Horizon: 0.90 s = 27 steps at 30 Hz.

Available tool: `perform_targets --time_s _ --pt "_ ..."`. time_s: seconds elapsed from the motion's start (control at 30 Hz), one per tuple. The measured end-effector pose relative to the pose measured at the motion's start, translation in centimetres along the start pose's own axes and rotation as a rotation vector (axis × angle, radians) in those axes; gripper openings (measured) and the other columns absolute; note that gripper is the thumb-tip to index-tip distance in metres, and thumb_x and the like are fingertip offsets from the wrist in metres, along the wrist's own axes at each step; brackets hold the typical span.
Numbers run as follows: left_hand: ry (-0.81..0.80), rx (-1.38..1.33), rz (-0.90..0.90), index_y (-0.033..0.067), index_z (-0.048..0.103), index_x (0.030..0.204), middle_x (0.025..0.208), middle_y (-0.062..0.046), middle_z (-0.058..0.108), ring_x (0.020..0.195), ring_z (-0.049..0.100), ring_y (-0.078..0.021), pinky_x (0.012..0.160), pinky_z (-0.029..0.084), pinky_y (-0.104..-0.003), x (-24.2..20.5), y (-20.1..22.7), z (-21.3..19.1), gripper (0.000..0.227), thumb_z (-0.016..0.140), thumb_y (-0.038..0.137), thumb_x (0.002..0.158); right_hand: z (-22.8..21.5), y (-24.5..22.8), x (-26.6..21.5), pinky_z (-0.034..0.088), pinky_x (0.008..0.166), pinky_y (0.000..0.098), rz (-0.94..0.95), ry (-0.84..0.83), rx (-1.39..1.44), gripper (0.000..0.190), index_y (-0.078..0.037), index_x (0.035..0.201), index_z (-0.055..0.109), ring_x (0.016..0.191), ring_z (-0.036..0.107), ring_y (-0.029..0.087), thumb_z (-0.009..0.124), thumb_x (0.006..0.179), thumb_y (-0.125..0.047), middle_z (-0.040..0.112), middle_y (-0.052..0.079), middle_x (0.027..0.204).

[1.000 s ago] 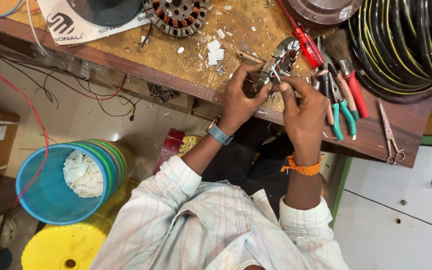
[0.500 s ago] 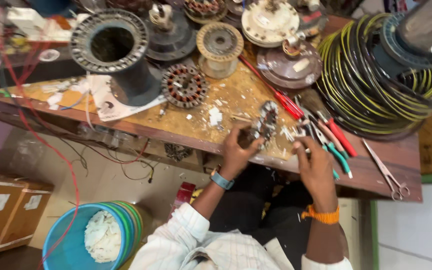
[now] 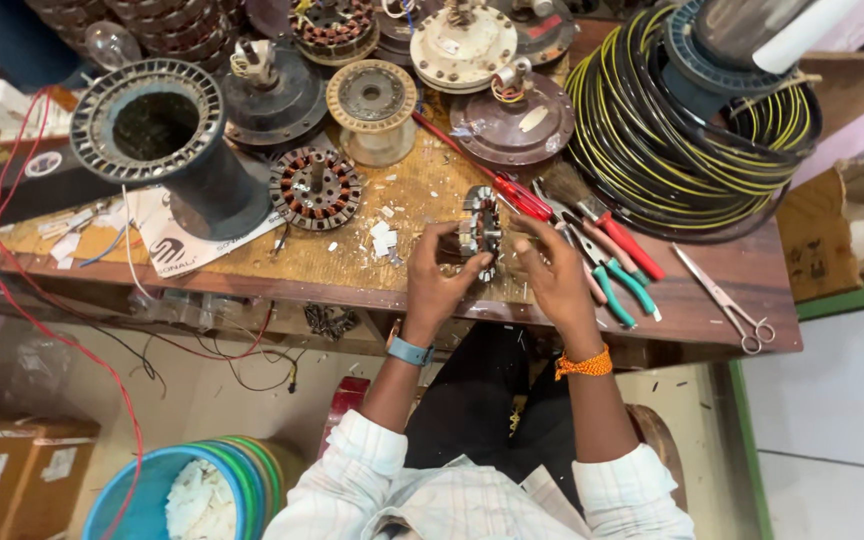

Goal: The person cuts small white plastic pieces with scissors and inserts them into the slots of a motor rotor. They repeatedly pick up pieces, cut them to size, and place them into the rotor, occasionally using pliers to adjust the components.

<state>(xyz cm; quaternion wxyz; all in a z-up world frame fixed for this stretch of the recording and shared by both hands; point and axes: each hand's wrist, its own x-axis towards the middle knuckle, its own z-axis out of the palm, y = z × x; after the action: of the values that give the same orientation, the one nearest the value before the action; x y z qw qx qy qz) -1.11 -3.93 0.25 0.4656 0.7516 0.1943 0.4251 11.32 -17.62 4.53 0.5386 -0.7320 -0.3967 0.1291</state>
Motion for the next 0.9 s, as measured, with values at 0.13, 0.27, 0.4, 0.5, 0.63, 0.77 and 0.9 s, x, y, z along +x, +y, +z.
perform_targets --time_s 0.13,0.27,0.4,0.5,0.63,0.77,0.9 --pt "-0.165 0.116 0.217 0.0077 0.063 0.131 0.115 -0.013 0.070 0.100 0.069 -0.0290 0.085 0.059 -0.038 0.1 3.7 0.3 0.059 0.086 0.029 0.081 0.6 0.3 -0.7 0.052 0.089 0.0271 0.025 0.031 0.229 0.054 0.005 0.146 0.052 0.107 0.059 0.013 0.066 0.102 -0.024 0.064 0.012 0.130" --pt "-0.216 0.235 0.408 0.0087 0.059 0.137 0.120 -0.012 0.069 0.112 0.059 -0.0339 0.101 0.050 -0.043 -0.5 4.2 0.0 0.064 0.086 0.031 0.084 -0.3 3.4 -1.3 0.057 0.072 0.0245 0.249 0.251 0.379 0.055 0.002 0.146 0.055 0.096 0.064 0.009 0.067 0.102 -0.028 0.070 0.006 0.119" --pt "-0.051 0.174 0.379 0.0075 0.059 0.135 0.123 -0.013 0.069 0.114 0.060 -0.0319 0.103 0.046 -0.045 -1.7 4.9 -2.1 0.057 0.082 0.029 0.087 -1.8 3.6 -2.2 0.059 0.077 0.0243 0.258 0.312 0.328 0.052 0.002 0.146 0.056 0.100 0.066 0.009 0.068 0.103 -0.025 0.070 0.002 0.120" --pt "-0.029 0.000 0.077 0.0103 0.067 0.126 0.115 -0.009 0.071 0.111 0.069 -0.0237 0.095 0.055 -0.038 -1.5 3.7 -3.5 0.035 0.076 0.026 0.097 -1.7 2.9 -1.4 0.056 0.072 0.0255 0.249 0.351 0.375 0.051 0.001 0.146 0.057 0.093 0.065 0.011 0.070 0.101 -0.021 0.071 0.004 0.110" --pt "-0.154 -0.064 -0.118 0.0120 0.072 0.118 0.106 -0.005 0.074 0.096 0.074 -0.0168 0.083 0.062 -0.032 -1.1 0.6 -5.0 0.027 0.073 0.027 0.096 -1.6 3.5 -1.8 0.051 0.064 0.0263 0.290 0.407 0.512 0.050 0.003 0.143 0.062 0.087 0.064 0.012 0.072 0.097 -0.012 0.071 0.007 0.110" --pt "-0.200 -0.004 0.010 0.0096 0.069 0.123 0.114 -0.006 0.074 0.106 0.069 -0.0177 0.087 0.059 -0.032 -0.9 0.8 -6.6 0.032 0.075 0.020 0.093 -1.3 3.8 -1.8 0.067 0.074 0.0297 0.345 0.356 0.936 0.050 0.006 0.135 0.055 0.091 0.075 0.014 0.070 0.090 -0.010 0.071 0.008 0.112" --pt "-0.203 -0.030 0.064 0.0099 0.066 0.132 0.129 -0.009 0.068 0.122 0.062 -0.0213 0.097 0.057 -0.035 -0.5 3.3 -7.6 0.042 0.076 0.022 0.093 -0.2 3.7 -2.4 0.060 0.071 0.0237 0.279 0.294 1.125 0.054 0.008 0.139 0.054 0.086 0.068 0.012 0.074 0.093 -0.014 0.069 0.009 0.116"
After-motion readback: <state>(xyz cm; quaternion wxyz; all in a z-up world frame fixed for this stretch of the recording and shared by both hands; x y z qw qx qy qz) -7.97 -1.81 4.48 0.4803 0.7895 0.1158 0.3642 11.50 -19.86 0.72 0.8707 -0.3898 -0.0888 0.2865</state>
